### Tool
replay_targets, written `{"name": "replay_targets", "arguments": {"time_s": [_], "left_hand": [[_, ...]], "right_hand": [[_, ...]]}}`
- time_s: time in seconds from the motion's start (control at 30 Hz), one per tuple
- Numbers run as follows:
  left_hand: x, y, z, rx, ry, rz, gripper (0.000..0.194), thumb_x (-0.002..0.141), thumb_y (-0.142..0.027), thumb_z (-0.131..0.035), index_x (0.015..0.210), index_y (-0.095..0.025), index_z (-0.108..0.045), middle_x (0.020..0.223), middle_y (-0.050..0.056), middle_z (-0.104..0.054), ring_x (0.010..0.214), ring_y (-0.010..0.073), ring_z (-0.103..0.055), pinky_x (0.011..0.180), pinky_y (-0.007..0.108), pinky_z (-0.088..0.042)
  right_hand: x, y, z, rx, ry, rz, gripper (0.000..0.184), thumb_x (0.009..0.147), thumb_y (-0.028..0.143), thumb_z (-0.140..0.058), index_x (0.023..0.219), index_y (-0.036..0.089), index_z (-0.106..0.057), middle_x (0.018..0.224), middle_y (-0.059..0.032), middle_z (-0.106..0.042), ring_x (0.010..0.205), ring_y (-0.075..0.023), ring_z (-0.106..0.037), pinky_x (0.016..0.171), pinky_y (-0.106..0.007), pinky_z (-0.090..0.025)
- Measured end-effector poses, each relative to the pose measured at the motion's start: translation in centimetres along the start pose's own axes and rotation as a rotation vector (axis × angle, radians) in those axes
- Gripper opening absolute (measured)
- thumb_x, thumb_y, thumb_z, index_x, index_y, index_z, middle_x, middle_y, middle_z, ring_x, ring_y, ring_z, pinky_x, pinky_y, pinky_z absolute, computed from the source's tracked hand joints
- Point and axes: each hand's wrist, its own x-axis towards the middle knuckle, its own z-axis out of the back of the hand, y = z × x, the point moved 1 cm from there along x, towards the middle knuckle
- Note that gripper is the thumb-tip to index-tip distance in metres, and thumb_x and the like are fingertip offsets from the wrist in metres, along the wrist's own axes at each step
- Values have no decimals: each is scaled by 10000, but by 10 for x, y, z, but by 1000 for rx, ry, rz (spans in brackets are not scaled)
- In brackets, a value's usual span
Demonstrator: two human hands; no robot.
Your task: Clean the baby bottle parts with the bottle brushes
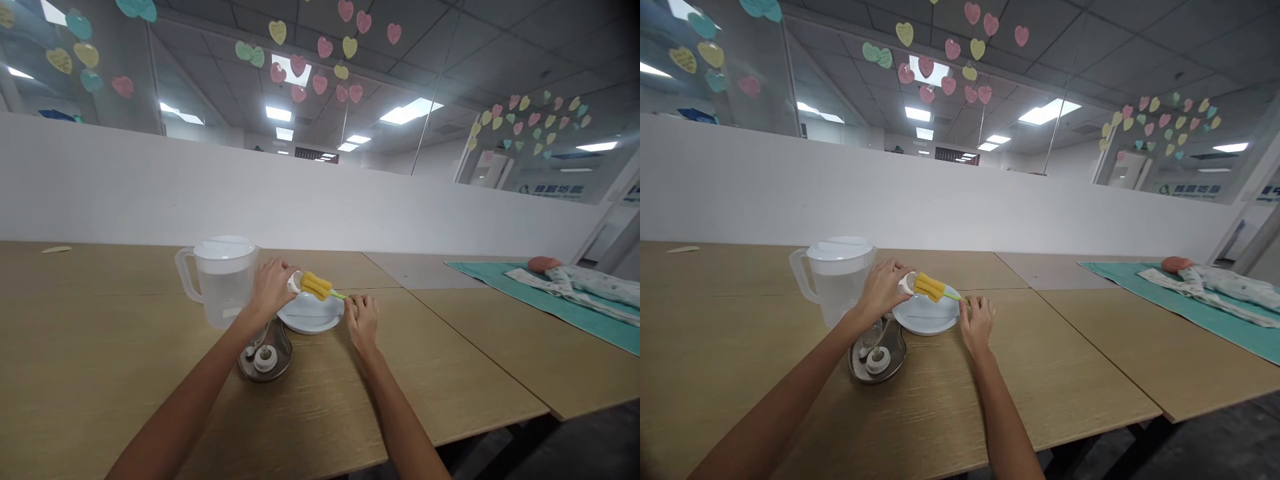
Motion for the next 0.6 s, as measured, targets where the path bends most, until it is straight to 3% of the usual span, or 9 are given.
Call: {"name": "replay_targets", "arguments": {"time_s": [0.23, 0.4, 0.6], "left_hand": [[-5, -16, -12, 193, 56, -209, 270, 697, -144, -607, 964, -184, -601, 933, 88, -540, 918, 242, -482, 747, 340, -333], [-11, -38, -30, 177, 99, -352, 213, 709, -150, -602, 919, -187, -600, 932, 75, -539, 898, 225, -491, 724, 329, -330], [-8, -27, -29, 158, 54, -281, 269, 724, -157, -597, 986, -218, -596, 939, 76, -533, 894, 213, -489, 722, 321, -321]], "right_hand": [[-2, 7, 0, -73, -54, 169, 294, 892, 408, -442, 864, 182, -627, 813, -55, -484, 766, -190, -415, 727, -317, -310], [-7, 23, -3, -59, -39, 282, 234, 876, 369, -479, 843, 190, -627, 810, -55, -492, 744, -183, -421, 701, -310, -308], [-5, 21, 0, -52, -126, 186, 251, 866, 384, -488, 828, 169, -614, 796, -61, -497, 744, -192, -428, 696, -309, -322]]}}
